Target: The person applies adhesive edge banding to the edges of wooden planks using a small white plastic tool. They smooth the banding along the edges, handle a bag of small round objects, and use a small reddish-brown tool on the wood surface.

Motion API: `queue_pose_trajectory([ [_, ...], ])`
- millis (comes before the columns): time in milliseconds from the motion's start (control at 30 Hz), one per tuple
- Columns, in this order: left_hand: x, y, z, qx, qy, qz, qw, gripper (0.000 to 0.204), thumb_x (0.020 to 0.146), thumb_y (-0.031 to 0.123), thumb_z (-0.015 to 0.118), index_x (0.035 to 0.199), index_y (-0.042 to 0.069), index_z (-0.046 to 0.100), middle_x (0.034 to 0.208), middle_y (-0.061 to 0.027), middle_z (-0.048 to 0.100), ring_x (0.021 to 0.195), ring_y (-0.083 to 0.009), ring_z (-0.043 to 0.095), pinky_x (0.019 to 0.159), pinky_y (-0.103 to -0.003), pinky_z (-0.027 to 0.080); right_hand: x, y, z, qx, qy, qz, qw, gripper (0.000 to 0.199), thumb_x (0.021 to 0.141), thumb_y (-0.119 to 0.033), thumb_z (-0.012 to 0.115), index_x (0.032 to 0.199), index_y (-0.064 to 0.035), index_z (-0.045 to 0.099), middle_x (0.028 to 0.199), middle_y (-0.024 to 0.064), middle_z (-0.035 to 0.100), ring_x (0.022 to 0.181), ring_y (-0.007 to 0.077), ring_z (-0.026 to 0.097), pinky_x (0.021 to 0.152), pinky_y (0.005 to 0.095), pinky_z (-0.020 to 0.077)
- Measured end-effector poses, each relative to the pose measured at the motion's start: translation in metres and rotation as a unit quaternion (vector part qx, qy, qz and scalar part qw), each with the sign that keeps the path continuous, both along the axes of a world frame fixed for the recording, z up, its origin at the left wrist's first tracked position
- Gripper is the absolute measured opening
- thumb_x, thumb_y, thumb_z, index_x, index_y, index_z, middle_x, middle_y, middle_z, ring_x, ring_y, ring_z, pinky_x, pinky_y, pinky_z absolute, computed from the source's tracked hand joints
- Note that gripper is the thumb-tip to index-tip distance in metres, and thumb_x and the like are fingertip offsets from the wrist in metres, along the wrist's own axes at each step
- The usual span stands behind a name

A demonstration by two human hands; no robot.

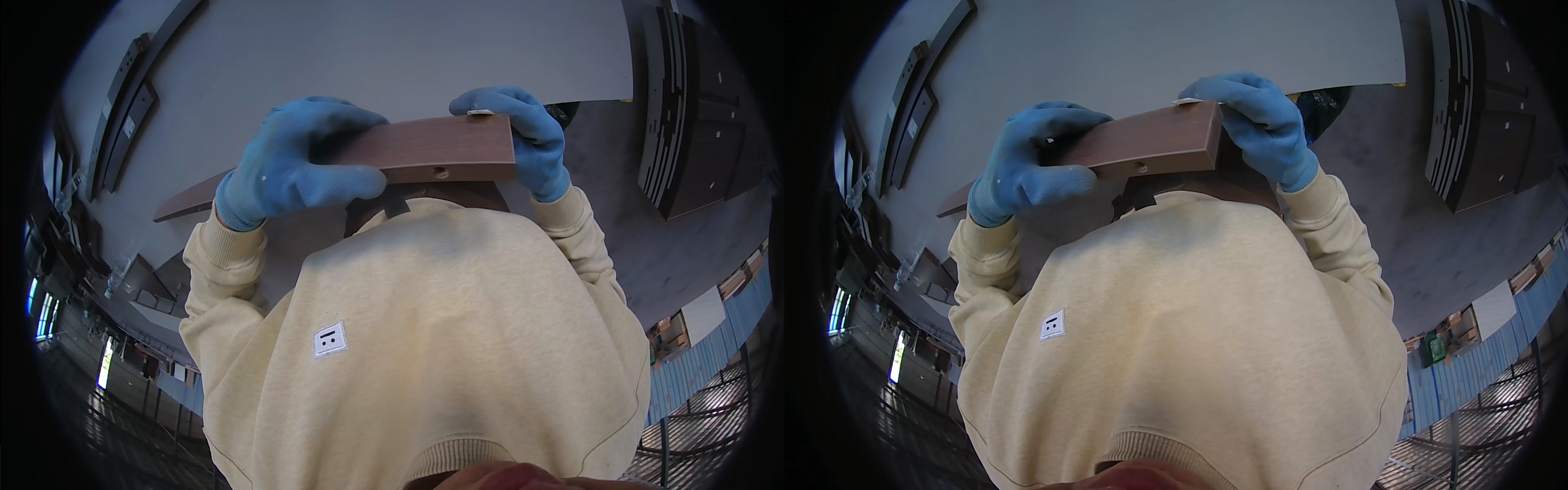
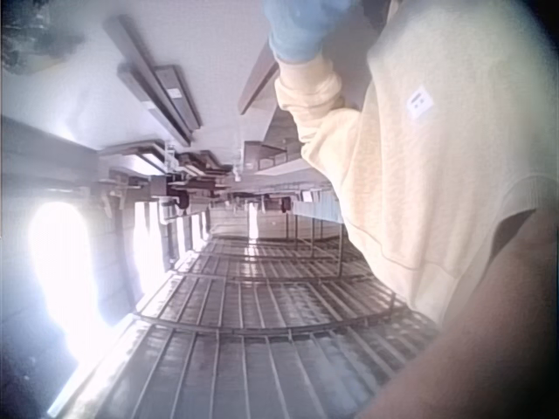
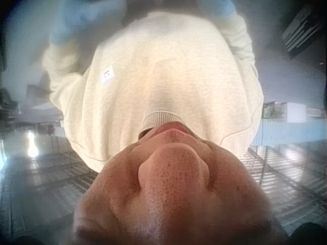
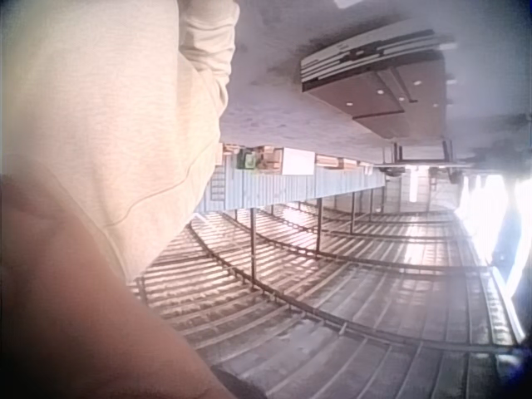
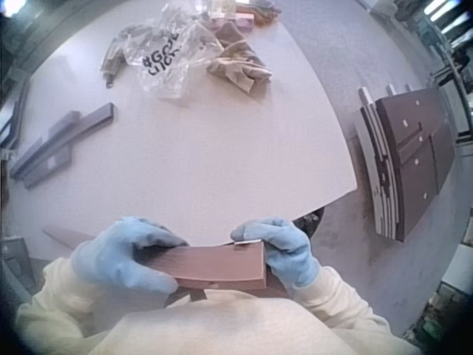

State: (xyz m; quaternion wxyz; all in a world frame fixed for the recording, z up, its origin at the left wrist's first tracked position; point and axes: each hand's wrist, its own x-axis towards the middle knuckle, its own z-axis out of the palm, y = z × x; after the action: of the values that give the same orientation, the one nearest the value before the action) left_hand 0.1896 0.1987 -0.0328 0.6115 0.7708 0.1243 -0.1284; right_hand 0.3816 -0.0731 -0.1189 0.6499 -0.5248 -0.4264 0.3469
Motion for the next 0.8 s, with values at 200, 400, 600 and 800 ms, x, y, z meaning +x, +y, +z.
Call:
queue_pose_trajectory([
  [200, -0.001, 0.007, -0.001, -0.02, -0.008, -0.003, 1.0, 0.063, 0.077, 0.042, 0.093, 0.121, -0.001, 0.078, 0.104, -0.0188, 0.078, 0.093, -0.0305, 0.077, 0.086, -0.038, 0.062, -0.001, -0.003, -0.008, 0.015, 0.008, 0.003, 1.0, 0.037, 0.097, 0.012, 0.058, 0.131, 0.0037, 0.07, 0.127, 0.0184, 0.073, 0.113, 0.0298, 0.073, 0.099, 0.0405, 0.0605],
  [400, -0.002, 0.007, 0.004, -0.018, -0.035, 0.023, 0.999, 0.064, 0.076, 0.038, 0.094, 0.121, -0.003, 0.078, 0.103, -0.0165, 0.078, 0.089, -0.0301, 0.076, 0.084, -0.038, 0.062, -0.007, -0.016, -0.023, -0.031, 0.002, -0.029, 0.999, 0.034, 0.102, 0.012, 0.057, 0.13, -0.0008, 0.072, 0.126, 0.0143, 0.072, 0.114, 0.0264, 0.073, 0.1, 0.0374, 0.0607],
  [600, 0.002, 0.009, 0.009, 0.121, -0.072, 0.017, 0.99, 0.063, 0.073, 0.036, 0.094, 0.12, -0.003, 0.077, 0.103, -0.0176, 0.077, 0.088, -0.0294, 0.075, 0.081, -0.037, 0.061, -0.014, -0.039, -0.036, -0.193, -0.006, -0.125, 0.973, 0.026, 0.108, 0.002, 0.058, 0.131, 0.0006, 0.069, 0.126, 0.0141, 0.074, 0.114, 0.0232, 0.073, 0.102, 0.0345, 0.0614],
  [800, 0.003, -0.017, -0.012, 0.262, -0.141, 0.035, 0.954, 0.064, 0.075, 0.041, 0.094, 0.121, 0.0, 0.077, 0.107, -0.0168, 0.077, 0.087, -0.0308, 0.074, 0.079, -0.038, 0.06, -0.016, -0.052, -0.046, -0.259, 0.137, -0.218, 0.931, 0.027, 0.111, -0.002, 0.055, 0.134, 0.0033, 0.067, 0.126, 0.0156, 0.077, 0.113, 0.0234, 0.076, 0.103, 0.0351, 0.061],
])
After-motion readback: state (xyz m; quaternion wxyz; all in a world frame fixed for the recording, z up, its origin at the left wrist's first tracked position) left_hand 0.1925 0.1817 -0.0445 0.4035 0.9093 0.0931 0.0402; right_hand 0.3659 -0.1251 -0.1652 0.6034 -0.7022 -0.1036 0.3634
